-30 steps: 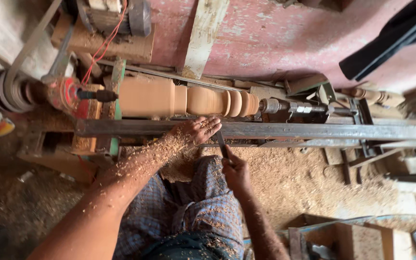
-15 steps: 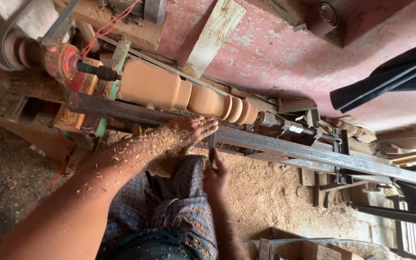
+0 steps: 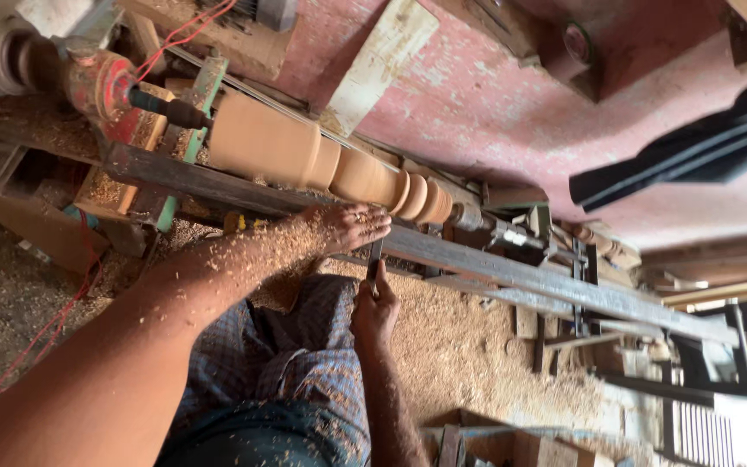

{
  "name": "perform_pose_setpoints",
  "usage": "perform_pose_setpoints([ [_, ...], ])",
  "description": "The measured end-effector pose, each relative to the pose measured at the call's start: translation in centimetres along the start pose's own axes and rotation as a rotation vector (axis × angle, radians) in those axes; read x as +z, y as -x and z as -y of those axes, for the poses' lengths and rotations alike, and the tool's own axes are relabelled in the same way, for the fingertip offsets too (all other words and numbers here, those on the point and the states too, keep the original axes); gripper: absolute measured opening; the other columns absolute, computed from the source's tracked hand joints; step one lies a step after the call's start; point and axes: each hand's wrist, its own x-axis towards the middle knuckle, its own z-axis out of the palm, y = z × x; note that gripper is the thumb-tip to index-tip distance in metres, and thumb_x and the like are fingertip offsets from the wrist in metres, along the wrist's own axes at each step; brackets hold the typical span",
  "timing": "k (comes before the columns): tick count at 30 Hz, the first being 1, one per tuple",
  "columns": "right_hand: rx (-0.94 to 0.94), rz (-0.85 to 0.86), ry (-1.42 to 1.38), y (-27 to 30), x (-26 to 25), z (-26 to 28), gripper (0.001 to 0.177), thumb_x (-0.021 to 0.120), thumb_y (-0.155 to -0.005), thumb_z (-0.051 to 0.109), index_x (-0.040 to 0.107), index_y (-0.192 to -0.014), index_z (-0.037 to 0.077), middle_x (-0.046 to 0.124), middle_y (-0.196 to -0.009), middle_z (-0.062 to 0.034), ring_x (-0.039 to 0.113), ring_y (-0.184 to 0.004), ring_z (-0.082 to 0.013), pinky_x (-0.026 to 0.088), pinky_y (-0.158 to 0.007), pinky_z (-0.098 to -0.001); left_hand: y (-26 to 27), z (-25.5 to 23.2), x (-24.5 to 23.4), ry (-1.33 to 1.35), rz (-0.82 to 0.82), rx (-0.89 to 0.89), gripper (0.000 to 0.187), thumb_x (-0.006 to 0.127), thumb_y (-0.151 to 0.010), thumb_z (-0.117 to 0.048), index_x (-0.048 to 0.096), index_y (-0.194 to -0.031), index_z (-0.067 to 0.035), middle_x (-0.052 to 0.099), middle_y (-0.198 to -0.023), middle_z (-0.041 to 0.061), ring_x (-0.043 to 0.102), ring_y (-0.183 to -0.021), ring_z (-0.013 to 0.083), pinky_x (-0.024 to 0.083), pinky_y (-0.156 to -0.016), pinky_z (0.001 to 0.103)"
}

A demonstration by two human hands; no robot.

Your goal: The person uses a chisel to shape a rotating wooden piece on a lathe. They hold the tool with both hands, carefully carving the wood to create a decorative pattern. Wood shavings accumulate on the floor as the piece is shaped.

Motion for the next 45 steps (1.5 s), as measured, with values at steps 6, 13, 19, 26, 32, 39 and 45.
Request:
perform_pose_setpoints([
  [6, 0.091, 0.136, 0.064, -0.7, -2.7, 0.1, 0.056, 0.057, -0.095, 0.006, 0.05, -0.149, 0.014, 0.067, -0.067, -0.0025, 0.04, -0.04, -0.0068, 0.034, -0.033, -0.0231, 0.4, 0.1, -0.4, 0.253, 0.107, -0.003, 0.071, 0.056, -0.096, -0.039, 0.035, -0.153, -0.004, 0.038, -0.159, 0.019, 0.038, -0.146, 0.0319, 0.035, -0.118, 0.044],
  [13, 0.058, 0.341, 0.162, -3.6, -6.9, 1.1, 0.056, 0.055, -0.096, 0.005, 0.051, -0.151, 0.015, 0.064, -0.067, -0.0008, 0.041, -0.041, -0.0047, 0.036, -0.033, -0.0218, -0.2, 1.1, -5.2, 0.151, 0.314, 0.099, 0.097, 0.05, -0.091, -0.066, 0.019, -0.158, -0.003, 0.021, -0.163, 0.021, 0.028, -0.151, 0.0336, 0.026, -0.124, 0.044],
  [19, 0.05, 0.366, 0.018, -4.0, -6.6, 1.5, 0.055, 0.057, -0.098, 0.006, 0.052, -0.152, 0.017, 0.056, -0.064, 0.0012, 0.039, -0.042, -0.0032, 0.033, -0.034, -0.0213, -0.4, 3.2, -8.0, 0.029, 0.309, 0.136, 0.119, 0.054, -0.081, -0.078, 0.014, -0.159, 0.004, 0.017, -0.165, 0.027, 0.024, -0.152, 0.0371, 0.026, -0.124, 0.045],
  [26, 0.089, 0.069, -0.124, 0.1, -0.3, 0.0, 0.056, 0.057, -0.093, -0.001, 0.053, -0.148, 0.012, 0.075, -0.082, -0.0015, 0.04, -0.043, -0.0042, 0.033, -0.036, -0.0214, 0.2, 1.5, -5.9, 0.162, 0.256, 0.028, 0.102, 0.068, -0.085, -0.055, 0.022, -0.158, -0.001, 0.027, -0.164, 0.016, 0.03, -0.15, 0.0281, 0.028, -0.125, 0.039],
  [32, 0.144, -0.118, -0.238, 0.9, 3.6, 0.0, 0.053, 0.058, -0.095, 0.001, 0.057, -0.146, 0.016, 0.072, -0.095, -0.0064, 0.044, -0.045, -0.0038, 0.036, -0.035, -0.0209, -0.5, 2.2, -7.2, 0.186, 0.377, 0.032, 0.12, 0.075, -0.069, -0.061, 0.019, -0.158, -0.004, 0.021, -0.167, 0.013, 0.021, -0.153, 0.0247, 0.019, -0.124, 0.038],
  [39, -0.005, -0.146, -0.298, 1.9, 3.6, -0.5, 0.056, 0.056, -0.09, -0.004, 0.058, -0.144, 0.011, 0.077, -0.108, -0.0011, 0.045, -0.046, -0.0034, 0.037, -0.034, -0.0203, 1.0, 1.3, -1.9, 0.177, 0.33, 0.153, 0.13, 0.042, -0.069, -0.093, 0.017, -0.158, -0.002, 0.017, -0.167, 0.016, 0.011, -0.155, 0.0281, 0.005, -0.126, 0.046],
  [45, 0.163, -0.021, -0.067, 1.5, 0.3, 0.1, 0.056, 0.055, -0.094, 0.0, 0.049, -0.148, 0.01, 0.066, -0.068, 0.001, 0.04, -0.041, -0.0053, 0.031, -0.034, -0.0228, -0.3, 0.1, 1.6, 1.052, -0.612, 0.25, 0.115, 0.023, -0.088, -0.091, 0.01, -0.166, -0.008, 0.008, -0.174, 0.01, 0.004, -0.162, 0.0231, 0.001, -0.137, 0.041],
])
